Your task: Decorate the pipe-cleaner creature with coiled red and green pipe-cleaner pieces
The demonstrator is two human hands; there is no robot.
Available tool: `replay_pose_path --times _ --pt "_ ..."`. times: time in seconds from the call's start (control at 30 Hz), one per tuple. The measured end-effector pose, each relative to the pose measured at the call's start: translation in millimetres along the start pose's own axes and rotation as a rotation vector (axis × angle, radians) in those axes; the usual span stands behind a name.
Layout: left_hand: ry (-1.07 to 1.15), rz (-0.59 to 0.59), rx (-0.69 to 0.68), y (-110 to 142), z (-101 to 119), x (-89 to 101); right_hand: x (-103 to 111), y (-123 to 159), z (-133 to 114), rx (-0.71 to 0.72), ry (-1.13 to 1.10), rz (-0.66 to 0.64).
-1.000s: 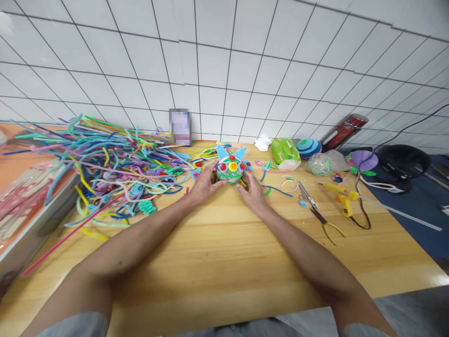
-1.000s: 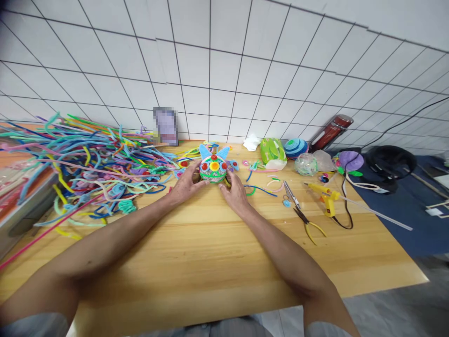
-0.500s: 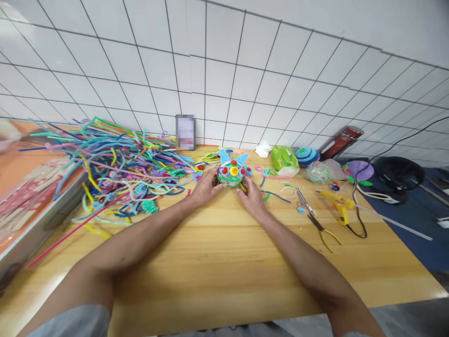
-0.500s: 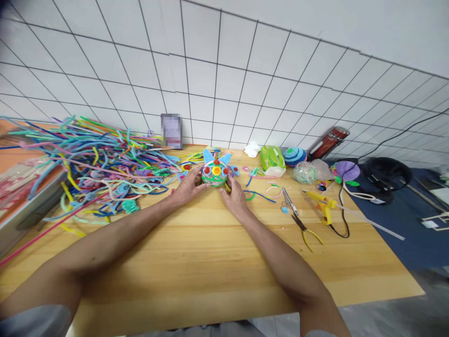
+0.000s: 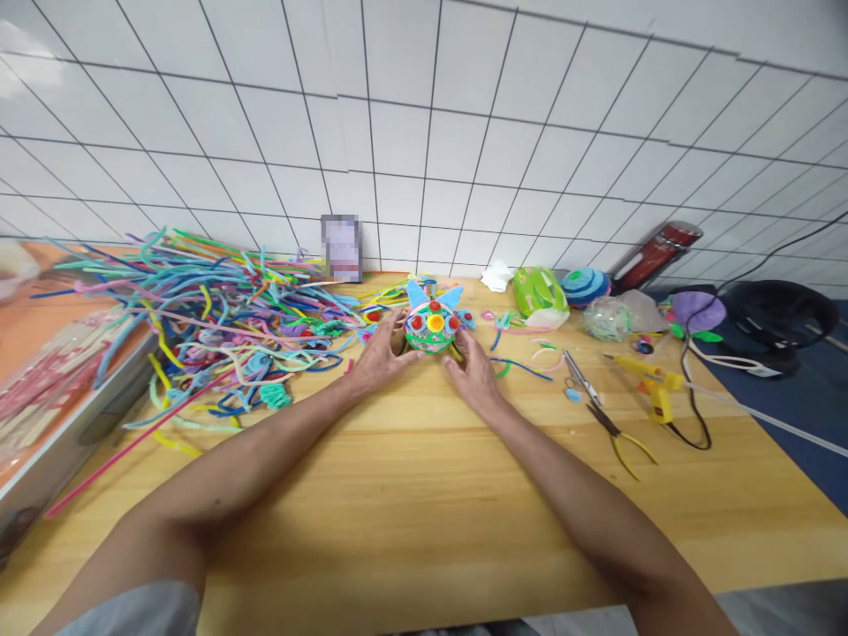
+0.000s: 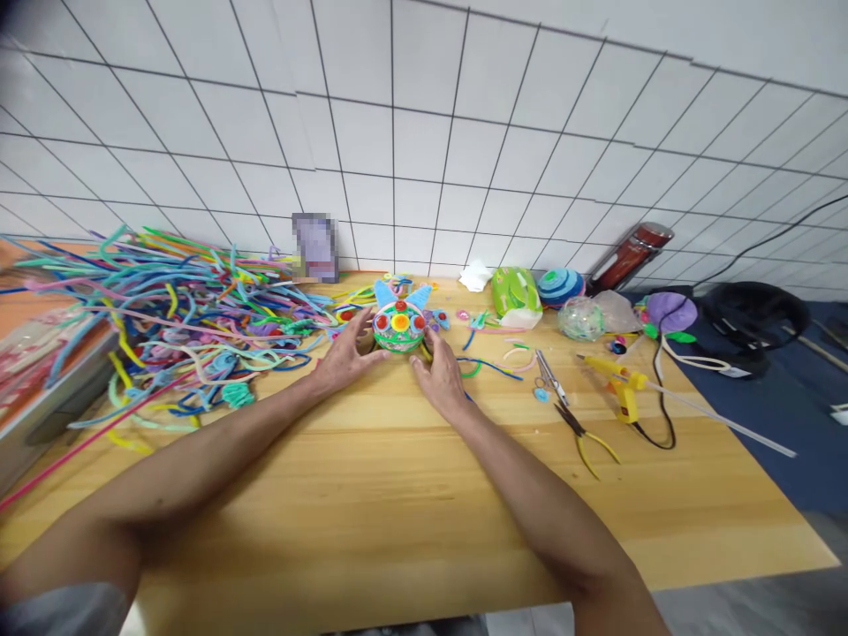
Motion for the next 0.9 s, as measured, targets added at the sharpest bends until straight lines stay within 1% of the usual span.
replay_pose_path --times 0.1,0.2,0.3,0.37,0.43,0.5,0.6,0.67,0.73,0.8,0.83,0.9 --pt "-0.022 0.028 0.004 6 -1 2.3 2 5 -4 -0.010 -0.024 0.022" --pt "-0.030 0.037 0.041 11 0 6.3 7 8 -12 -0.054 -0.021 0.056" --pt "-0.022 0.048 0.079 13 4 11.2 11 9 -17 -0.101 -0.016 0.064" --pt "-0.036 0.076 0.076 14 8 13.8 12 9 -17 -0.107 -0.017 0.075" --pt "-0.066 0.111 0.054 15 12 15.3 12 9 -17 -0.073 -0.005 0.096" --pt "-0.092 0.145 0.018 14 16 16.5 13 7 -20 0.002 0.007 0.127" --pt "-0.124 0.226 -0.073 8 25 23.4 23 1 -33 0.113 0.001 0.205" --pt "-0.172 0.282 -0.143 3 38 32.3 36 -4 -47 0.157 0.018 0.253" --pt "-0.244 0.300 -0.218 1 59 40.8 48 -8 -64 0.200 0.070 0.235" --pt "-0.316 0.276 -0.333 8 86 42.7 50 -6 -80 0.253 0.131 0.134" --pt "-0.343 0.255 -0.418 16 101 39.3 47 -2 -87 0.281 0.156 0.056" --pt "-0.387 0.149 -0.604 38 128 21.7 33 14 -100 0.335 0.184 -0.102"
Point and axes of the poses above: each hand's wrist, its own y-axis away from the middle knuckle, its own x-axis out of the back of the hand, z = x × y, the point moved 3 cm from there along -y, towards the middle knuckle, and after that the axes turned 1 degree about x, right-handed, at the moved point
